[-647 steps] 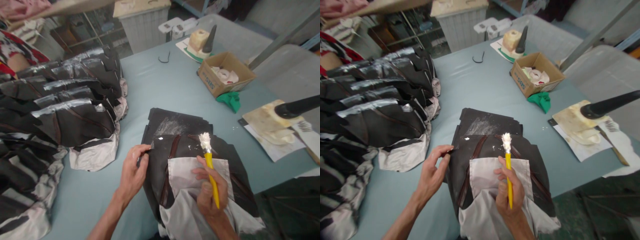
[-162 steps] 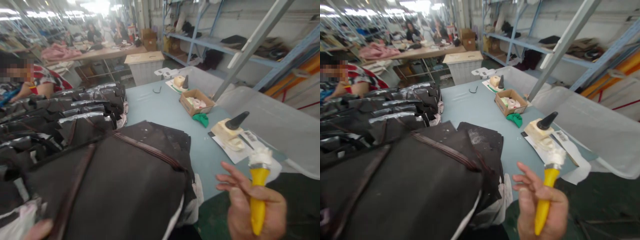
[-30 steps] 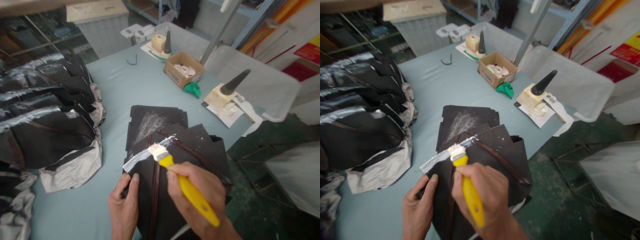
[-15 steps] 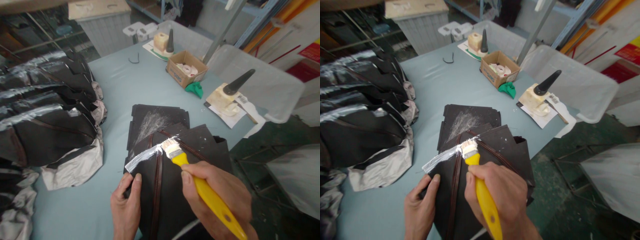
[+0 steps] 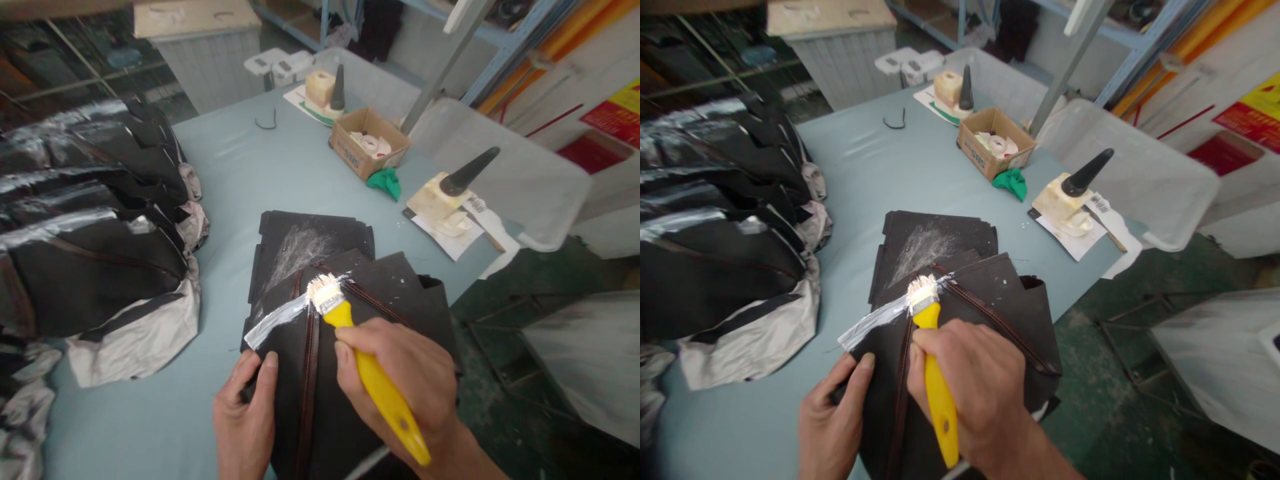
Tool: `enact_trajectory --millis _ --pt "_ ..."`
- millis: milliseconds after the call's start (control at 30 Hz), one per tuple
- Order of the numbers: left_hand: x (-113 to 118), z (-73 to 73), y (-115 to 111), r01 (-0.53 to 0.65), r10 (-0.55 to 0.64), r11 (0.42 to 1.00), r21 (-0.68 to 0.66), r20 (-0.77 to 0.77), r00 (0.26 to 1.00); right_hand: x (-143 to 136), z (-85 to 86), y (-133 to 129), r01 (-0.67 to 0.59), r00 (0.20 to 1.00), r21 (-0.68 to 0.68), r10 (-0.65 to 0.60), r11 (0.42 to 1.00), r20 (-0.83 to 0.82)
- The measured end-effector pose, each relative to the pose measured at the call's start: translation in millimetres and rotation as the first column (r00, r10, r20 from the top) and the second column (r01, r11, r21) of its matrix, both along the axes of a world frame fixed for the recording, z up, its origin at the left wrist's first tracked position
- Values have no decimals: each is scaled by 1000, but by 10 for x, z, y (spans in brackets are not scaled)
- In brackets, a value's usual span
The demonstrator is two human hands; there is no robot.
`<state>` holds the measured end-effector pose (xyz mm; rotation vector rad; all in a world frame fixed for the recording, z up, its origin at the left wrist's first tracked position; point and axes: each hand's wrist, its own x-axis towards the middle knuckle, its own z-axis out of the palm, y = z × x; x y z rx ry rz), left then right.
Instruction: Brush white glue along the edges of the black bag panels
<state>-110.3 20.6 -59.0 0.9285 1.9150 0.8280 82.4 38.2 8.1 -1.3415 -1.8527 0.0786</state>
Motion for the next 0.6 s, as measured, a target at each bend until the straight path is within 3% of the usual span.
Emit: enact_trajectory --millis 200,300,367,467,533,600 --pt "-33 -45 -28 13 -12 1000 25 -33 999 396 -40 -17 179 983 -12 -178 984 55" --pt "-70 -66 -43 42 -39 998 51 -59 997 551 -34 -11 352 933 -12 -349 936 89" --pt "-105 -75 -50 75 -73 997 35 -69 995 518 -8 6 402 915 -66 -401 913 30" --pt "-161 -79 -60 116 -116 993 -7 -81 990 305 40 16 275 945 -167 -298 947 -137" --pt "-192 -77 -64 117 -118 993 -16 -95 988 182 50 11 141 962 -172 -176 975 -209" --pt "-224 -72 -64 120 -121 993 -20 -101 988 181 26 10 101 969 -154 -132 983 -208"
